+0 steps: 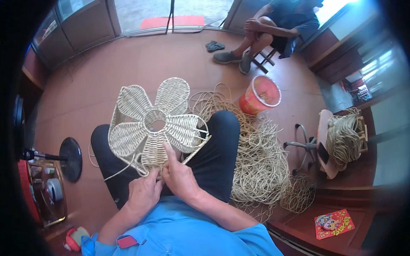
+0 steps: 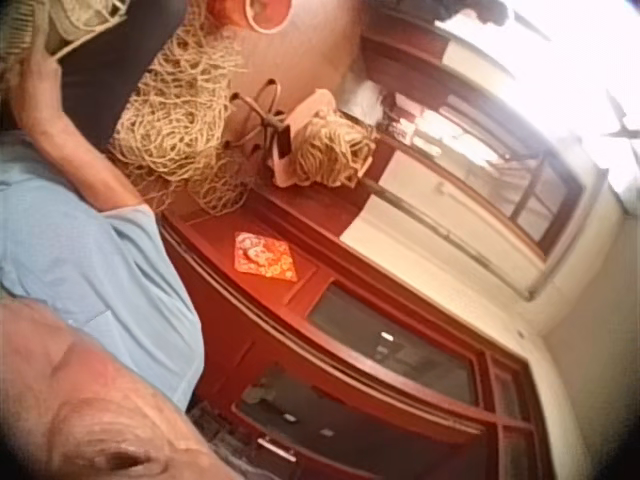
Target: Weaving a decorative flower shape using straw or grass materials.
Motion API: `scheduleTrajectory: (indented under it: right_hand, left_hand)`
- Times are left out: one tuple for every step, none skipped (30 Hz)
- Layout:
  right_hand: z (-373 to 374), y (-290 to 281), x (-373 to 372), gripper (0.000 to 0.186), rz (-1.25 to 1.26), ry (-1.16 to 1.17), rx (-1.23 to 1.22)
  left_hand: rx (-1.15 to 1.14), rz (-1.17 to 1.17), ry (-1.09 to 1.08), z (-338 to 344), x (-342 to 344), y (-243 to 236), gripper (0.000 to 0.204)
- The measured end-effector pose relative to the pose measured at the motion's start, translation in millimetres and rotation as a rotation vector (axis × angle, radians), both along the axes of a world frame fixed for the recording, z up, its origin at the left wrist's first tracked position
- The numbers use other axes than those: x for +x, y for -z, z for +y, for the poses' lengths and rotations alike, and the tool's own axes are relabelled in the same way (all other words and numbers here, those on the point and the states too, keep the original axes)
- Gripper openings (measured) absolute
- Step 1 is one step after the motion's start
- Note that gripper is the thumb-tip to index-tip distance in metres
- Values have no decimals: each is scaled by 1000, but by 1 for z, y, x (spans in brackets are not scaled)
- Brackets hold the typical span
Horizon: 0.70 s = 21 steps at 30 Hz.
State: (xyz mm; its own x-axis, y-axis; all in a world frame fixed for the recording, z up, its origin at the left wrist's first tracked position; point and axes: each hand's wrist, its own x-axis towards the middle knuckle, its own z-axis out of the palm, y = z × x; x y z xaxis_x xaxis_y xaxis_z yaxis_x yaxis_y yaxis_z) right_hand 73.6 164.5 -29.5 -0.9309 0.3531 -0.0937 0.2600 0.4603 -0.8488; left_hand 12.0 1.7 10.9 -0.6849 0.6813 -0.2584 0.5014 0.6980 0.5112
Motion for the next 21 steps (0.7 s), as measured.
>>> scheduleTrajectory:
  right_hand:
    - [-2,-1,2,84,26,14,14]
    - [-2,0,5,75,113,26,58]
    - [2,-7,5,75,116,33,72]
    - [6,-18,4,71,49,78,-155]
    - [10,-24,5,66,-18,124,-384]
    - [11,-24,6,56,24,141,-559]
    - [12,-8,8,50,95,108,-714]
    - [14,6,7,46,126,109,-854]
    - [15,6,3,43,157,98,-997]
    - [24,3,5,43,164,105,-988]
    - [38,-3,10,43,72,64,-1123]
    - [49,-9,13,42,-23,18,-1259]
    - [55,-13,16,39,-39,87,-1183]
    - [69,-15,22,36,-30,129,-1153]
    - [89,-17,31,34,-23,176,-1118]
    - [109,-18,39,32,1,250,-1087]
    - [131,-20,47,30,26,323,-1053]
    - [155,-26,60,31,48,384,-988]
    - [181,-30,71,31,70,431,-928]
    - [210,-29,86,29,51,532,-835]
    - [239,-25,103,28,30,632,-743]
  left_hand:
    - [20,8,13,1,2,-2,35]
    - [100,80,26,2,2,-2,33]
    - [177,148,33,2,2,-3,31]
    - [123,159,37,3,1,-7,33]
    - [135,159,46,3,1,-7,33]
    - [163,221,64,3,1,-8,35]
    - [189,285,83,5,0,-8,38]
    - [237,263,112,7,-2,-10,40]
    - [247,265,119,8,-4,-6,40]
    - [336,262,109,10,-7,-1,38]
    - [424,259,98,14,-9,1,36]
    - [426,274,96,17,-11,-1,31]
    - [432,275,103,20,-11,0,31]
    - [423,262,115,23,-12,3,28]
    - [420,244,128,27,-11,7,24]
    - [423,245,128,30,-9,10,24]
    - [412,294,132,32,-7,15,20]
    - [403,337,142,33,-8,16,16]
    - [405,341,140,34,-10,16,16]
    - [414,316,142,36,-12,17,14]
    - [419,290,145,37,-11,17,13]
